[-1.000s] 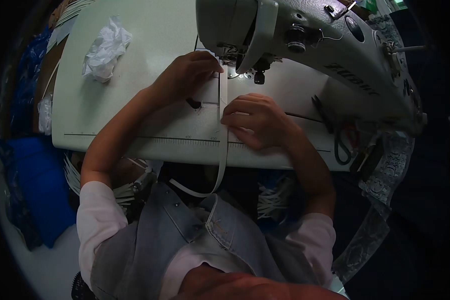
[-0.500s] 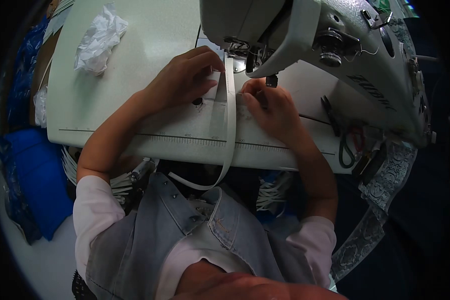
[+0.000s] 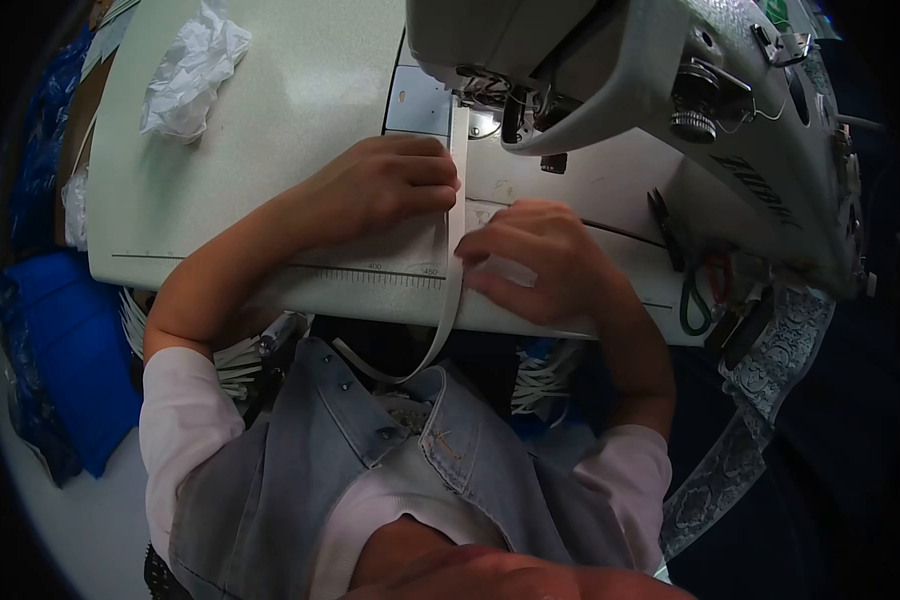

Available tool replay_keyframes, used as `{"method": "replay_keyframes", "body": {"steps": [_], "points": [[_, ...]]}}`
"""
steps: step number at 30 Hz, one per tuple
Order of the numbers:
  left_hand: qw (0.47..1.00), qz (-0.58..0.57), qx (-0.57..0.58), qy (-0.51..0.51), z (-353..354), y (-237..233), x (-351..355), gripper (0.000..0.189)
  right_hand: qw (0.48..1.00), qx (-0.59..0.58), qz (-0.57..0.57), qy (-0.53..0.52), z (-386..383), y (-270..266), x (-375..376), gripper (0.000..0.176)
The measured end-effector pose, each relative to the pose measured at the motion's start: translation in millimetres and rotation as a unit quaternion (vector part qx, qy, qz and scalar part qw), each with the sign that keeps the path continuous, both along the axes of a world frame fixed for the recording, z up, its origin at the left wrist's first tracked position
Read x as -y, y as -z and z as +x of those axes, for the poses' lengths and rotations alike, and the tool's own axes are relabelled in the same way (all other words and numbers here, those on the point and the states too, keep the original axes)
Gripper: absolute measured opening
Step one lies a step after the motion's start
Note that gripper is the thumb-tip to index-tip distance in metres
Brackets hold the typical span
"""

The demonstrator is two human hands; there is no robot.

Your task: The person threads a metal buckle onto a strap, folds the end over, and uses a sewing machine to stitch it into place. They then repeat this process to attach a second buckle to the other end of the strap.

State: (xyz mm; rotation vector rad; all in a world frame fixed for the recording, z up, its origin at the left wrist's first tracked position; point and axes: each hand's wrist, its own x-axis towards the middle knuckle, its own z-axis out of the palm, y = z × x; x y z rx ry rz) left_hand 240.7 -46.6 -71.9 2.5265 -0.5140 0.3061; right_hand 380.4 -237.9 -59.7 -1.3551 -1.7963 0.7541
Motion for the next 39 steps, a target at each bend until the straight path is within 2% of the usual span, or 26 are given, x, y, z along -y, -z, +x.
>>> {"method": "replay_keyframes", "body": {"steps": [1,4,8,14,16,23,29,32,34,39], "points": [[1.000,0.008,0.019,0.005,0,1,0,0.010,0.996,0.067,0.030,0.049,3,1,-1,0.017],[1.000,-0.009,0.001,-0.021,-6,0,2,0.011,0.990,0.134,0.046,0.020,3,4,-5,0.020],[0.999,0.024,-0.022,-0.038,-7,-5,0,0.014,0.992,0.122,0.031,-0.016,-3,6,-2,0.021],[0.997,0.035,0.019,-0.060,0,4,-10,0.022,0.985,0.164,0.018,0.041,-3,5,-6,0.021],[0.994,0.059,0.017,-0.094,1,10,-11,0.025,0.984,0.168,0.016,0.064,-3,6,-7,0.023],[0.995,0.047,0.030,-0.077,3,12,-15,0.025,0.973,0.204,0.014,0.109,-3,8,-6,0.027],[0.993,0.050,0.029,-0.099,3,9,-12,0.027,0.981,0.189,0.021,0.042,-3,4,-5,0.023],[0.991,0.056,0.016,-0.118,3,7,-10,0.030,0.980,0.190,0.012,0.065,-1,7,-6,0.025],[0.992,0.015,-0.013,-0.126,3,7,-10,0.035,0.978,0.184,-0.002,0.096,0,10,-7,0.026],[0.996,0.064,0.012,-0.069,2,7,-14,0.030,0.973,0.208,0.018,0.096,1,9,-8,0.029]]}}
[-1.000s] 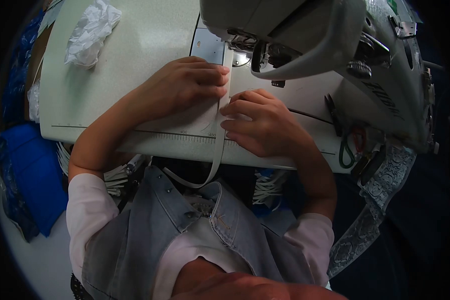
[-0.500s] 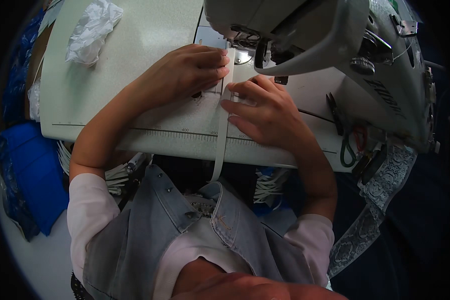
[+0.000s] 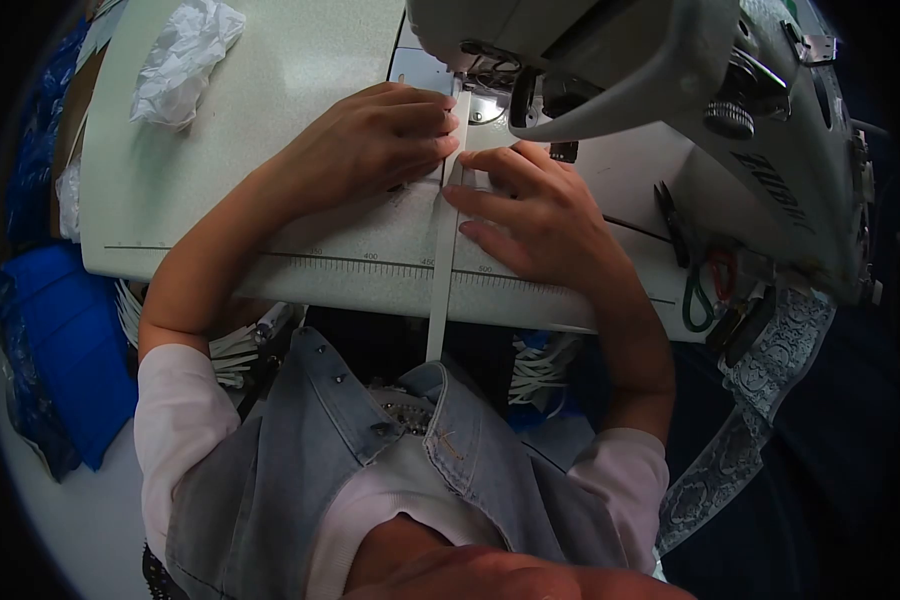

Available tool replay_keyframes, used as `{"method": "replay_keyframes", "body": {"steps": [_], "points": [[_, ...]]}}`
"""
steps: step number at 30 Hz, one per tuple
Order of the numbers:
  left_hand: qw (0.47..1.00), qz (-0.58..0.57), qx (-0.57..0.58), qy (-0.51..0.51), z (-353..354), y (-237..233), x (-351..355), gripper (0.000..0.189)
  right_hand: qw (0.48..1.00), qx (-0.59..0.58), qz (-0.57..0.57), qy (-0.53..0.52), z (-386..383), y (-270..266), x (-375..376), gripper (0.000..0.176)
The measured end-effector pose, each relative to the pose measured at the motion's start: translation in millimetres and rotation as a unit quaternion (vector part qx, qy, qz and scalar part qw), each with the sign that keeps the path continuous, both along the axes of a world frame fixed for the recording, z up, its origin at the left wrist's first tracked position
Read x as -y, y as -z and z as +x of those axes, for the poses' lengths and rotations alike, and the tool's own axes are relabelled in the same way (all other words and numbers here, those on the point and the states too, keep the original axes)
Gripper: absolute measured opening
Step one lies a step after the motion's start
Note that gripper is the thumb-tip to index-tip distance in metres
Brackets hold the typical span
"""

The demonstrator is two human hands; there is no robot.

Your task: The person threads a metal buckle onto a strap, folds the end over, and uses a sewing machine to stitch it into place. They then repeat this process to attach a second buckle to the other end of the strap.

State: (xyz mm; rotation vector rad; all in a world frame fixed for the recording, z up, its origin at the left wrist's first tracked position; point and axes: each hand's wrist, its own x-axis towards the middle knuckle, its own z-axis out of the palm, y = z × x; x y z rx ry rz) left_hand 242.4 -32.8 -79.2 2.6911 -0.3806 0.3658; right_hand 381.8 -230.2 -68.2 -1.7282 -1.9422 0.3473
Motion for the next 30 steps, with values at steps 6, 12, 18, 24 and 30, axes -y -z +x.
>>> {"method": "replay_keyframes", "body": {"steps": [6,12,18,24,30], "points": [[0.997,-0.061,-0.027,-0.035,0.8,1.6,0.6,0.033,1.000,-0.006,-0.003,-0.010,-1.9,-1.1,0.6,0.029],[0.999,-0.006,0.037,-0.029,3.7,1.8,1.6,0.023,1.000,-0.011,-0.008,-0.013,-0.9,0.0,0.9,0.028],[1.000,-0.011,-0.023,0.017,-0.8,-4.2,-2.8,0.033,1.000,-0.010,-0.006,-0.015,-0.4,-1.6,0.6,0.027],[0.997,-0.001,0.037,-0.063,5.5,0.6,3.6,0.023,0.999,-0.035,-0.009,-0.004,-0.2,0.5,0.3,0.023],[1.000,0.004,0.023,-0.012,0.3,0.6,1.3,0.027,0.999,-0.045,-0.012,0.007,1.2,2.1,0.4,0.024]]}}
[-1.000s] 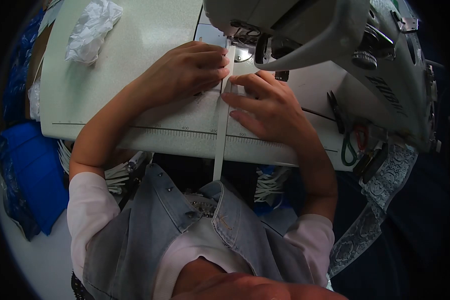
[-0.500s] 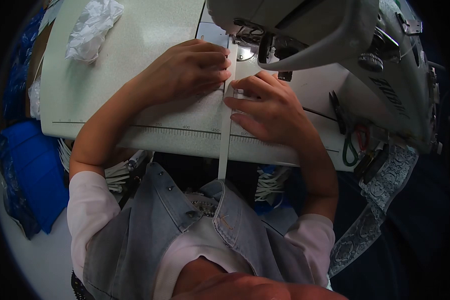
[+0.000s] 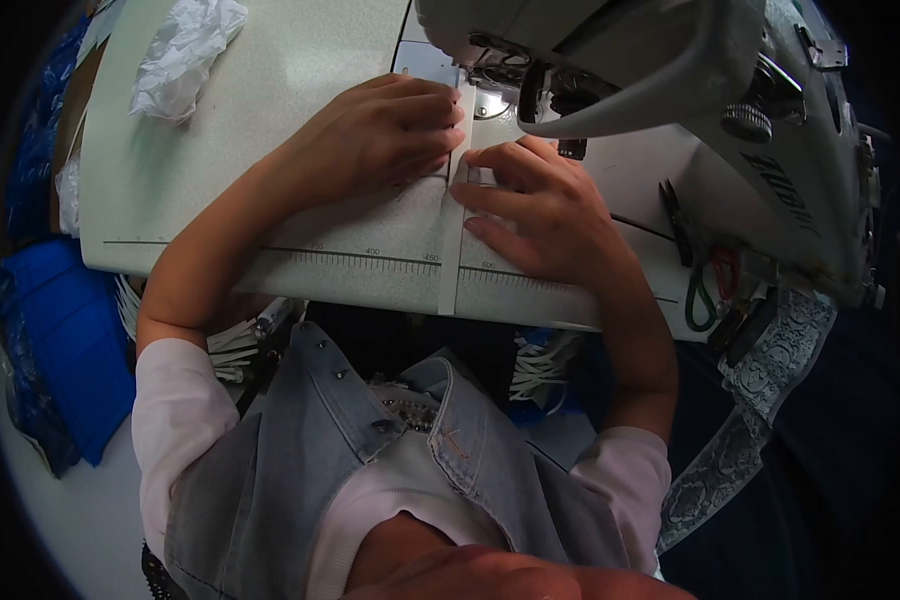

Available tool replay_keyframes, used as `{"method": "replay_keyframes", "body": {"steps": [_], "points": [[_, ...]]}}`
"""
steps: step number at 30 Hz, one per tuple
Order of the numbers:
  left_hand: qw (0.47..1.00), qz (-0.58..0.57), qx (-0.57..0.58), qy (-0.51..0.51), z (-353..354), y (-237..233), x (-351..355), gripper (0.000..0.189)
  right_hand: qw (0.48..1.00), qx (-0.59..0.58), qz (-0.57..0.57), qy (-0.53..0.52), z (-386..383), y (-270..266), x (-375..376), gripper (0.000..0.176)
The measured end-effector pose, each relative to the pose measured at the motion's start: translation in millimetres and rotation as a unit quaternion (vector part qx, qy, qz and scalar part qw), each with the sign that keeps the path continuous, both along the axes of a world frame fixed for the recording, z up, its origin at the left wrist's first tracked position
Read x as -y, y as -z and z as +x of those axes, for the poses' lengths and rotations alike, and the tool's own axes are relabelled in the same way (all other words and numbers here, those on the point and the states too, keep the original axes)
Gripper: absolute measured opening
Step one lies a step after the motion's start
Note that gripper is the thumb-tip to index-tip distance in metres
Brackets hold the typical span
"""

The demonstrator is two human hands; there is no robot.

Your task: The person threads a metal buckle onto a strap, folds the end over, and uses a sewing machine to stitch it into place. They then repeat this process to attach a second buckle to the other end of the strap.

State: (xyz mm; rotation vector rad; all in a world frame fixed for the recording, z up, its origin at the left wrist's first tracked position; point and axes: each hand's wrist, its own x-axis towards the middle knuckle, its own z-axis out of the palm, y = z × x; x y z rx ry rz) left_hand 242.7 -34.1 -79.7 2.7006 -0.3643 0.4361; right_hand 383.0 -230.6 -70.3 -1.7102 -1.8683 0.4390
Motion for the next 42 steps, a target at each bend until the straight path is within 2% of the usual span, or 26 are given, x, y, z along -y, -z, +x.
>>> {"method": "replay_keyframes", "body": {"steps": [1,5,7,14,16,20,22,25,28,32,34,37,42], "points": [[0.999,-0.011,-0.021,0.038,-1,-2,0,0.031,1.000,0.003,-0.007,0.000,0,0,0,0.024],[0.999,-0.006,-0.031,0.039,0,-4,-1,0.031,1.000,0.002,-0.009,0.001,0,0,0,0.023],[1.000,-0.017,-0.001,-0.014,2,0,0,0.022,1.000,0.000,-0.007,-0.005,1,-1,0,0.023],[0.998,-0.001,0.020,-0.063,4,1,2,0.022,1.000,-0.003,0.004,-0.001,3,1,-1,0.023],[0.999,-0.036,-0.014,0.002,0,1,-1,0.035,1.000,-0.003,0.017,-0.012,3,3,-1,0.024],[0.998,-0.017,-0.043,0.048,-2,-6,-2,0.035,1.000,0.004,0.003,-0.024,5,0,-2,0.027],[0.999,-0.024,-0.025,0.024,0,-5,-2,0.036,0.999,-0.005,0.044,-0.023,6,3,-4,0.026],[0.999,-0.022,-0.032,-0.025,0,-3,-1,0.039,0.999,-0.023,0.049,0.006,5,10,-5,0.025],[0.998,-0.039,-0.032,-0.028,2,-3,-2,0.042,0.999,-0.018,0.039,0.017,5,8,-5,0.024],[1.000,0.001,-0.004,-0.017,-1,1,-6,0.039,0.999,-0.020,0.047,-0.001,5,6,-3,0.023],[0.997,-0.020,-0.040,0.059,-4,-5,-9,0.032,0.998,0.013,0.043,-0.037,5,1,-2,0.023],[0.995,-0.029,-0.063,0.071,-4,-11,-6,0.026,0.999,0.008,0.023,-0.038,5,1,-2,0.022],[0.998,-0.036,-0.039,0.026,0,-5,-7,0.028,0.999,-0.010,0.042,0.005,5,5,-5,0.024]]}}
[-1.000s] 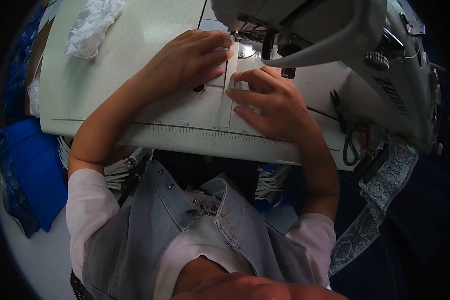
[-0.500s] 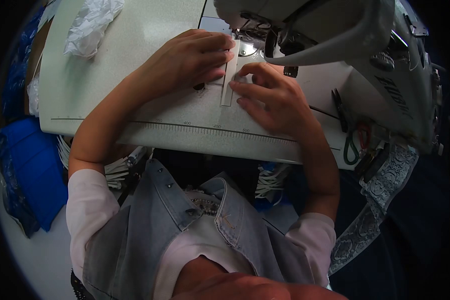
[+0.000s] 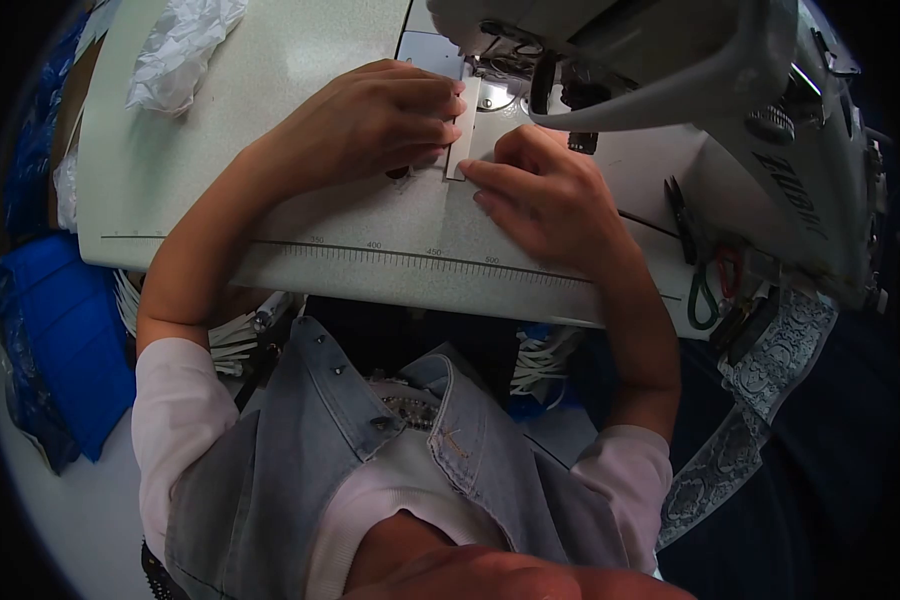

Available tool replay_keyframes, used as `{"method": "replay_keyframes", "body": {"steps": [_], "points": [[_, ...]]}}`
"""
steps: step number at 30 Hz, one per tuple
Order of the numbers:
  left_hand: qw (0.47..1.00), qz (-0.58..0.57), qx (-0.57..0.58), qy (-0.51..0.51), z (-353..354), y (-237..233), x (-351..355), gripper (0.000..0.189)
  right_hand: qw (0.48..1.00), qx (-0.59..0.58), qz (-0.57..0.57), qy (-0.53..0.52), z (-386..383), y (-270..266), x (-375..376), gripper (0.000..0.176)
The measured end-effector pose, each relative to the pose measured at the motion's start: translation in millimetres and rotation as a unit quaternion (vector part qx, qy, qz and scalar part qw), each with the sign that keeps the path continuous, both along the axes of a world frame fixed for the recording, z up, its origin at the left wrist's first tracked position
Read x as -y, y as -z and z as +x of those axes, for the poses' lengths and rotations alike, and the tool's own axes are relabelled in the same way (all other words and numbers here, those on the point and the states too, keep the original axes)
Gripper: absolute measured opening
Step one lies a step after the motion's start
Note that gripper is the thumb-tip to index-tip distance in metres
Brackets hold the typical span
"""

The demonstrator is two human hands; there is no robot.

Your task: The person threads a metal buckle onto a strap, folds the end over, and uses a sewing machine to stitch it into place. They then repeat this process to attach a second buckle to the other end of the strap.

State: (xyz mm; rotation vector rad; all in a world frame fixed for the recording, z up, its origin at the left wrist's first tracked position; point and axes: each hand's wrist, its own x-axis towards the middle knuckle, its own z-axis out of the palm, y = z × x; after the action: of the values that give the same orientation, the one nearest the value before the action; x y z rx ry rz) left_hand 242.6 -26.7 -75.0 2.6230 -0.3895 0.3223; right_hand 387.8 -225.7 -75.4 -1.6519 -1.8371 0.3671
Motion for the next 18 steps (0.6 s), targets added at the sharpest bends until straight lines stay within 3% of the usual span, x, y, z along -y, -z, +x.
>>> {"method": "replay_keyframes", "body": {"steps": [8,11,13,18], "points": [[0.999,0.011,0.033,-0.015,0,1,1,0.029,1.000,0.005,0.001,0.006,3,1,-1,0.025],[0.998,0.030,0.039,-0.026,-1,-2,4,0.015,0.999,-0.037,-0.006,0.001,7,4,2,0.025],[0.998,0.050,0.026,0.023,-2,-3,2,0.011,0.997,-0.079,0.002,0.025,11,6,3,0.025],[0.999,0.025,0.023,0.036,-2,-7,5,0.013,0.998,-0.042,-0.003,0.035,14,4,2,0.019]]}}
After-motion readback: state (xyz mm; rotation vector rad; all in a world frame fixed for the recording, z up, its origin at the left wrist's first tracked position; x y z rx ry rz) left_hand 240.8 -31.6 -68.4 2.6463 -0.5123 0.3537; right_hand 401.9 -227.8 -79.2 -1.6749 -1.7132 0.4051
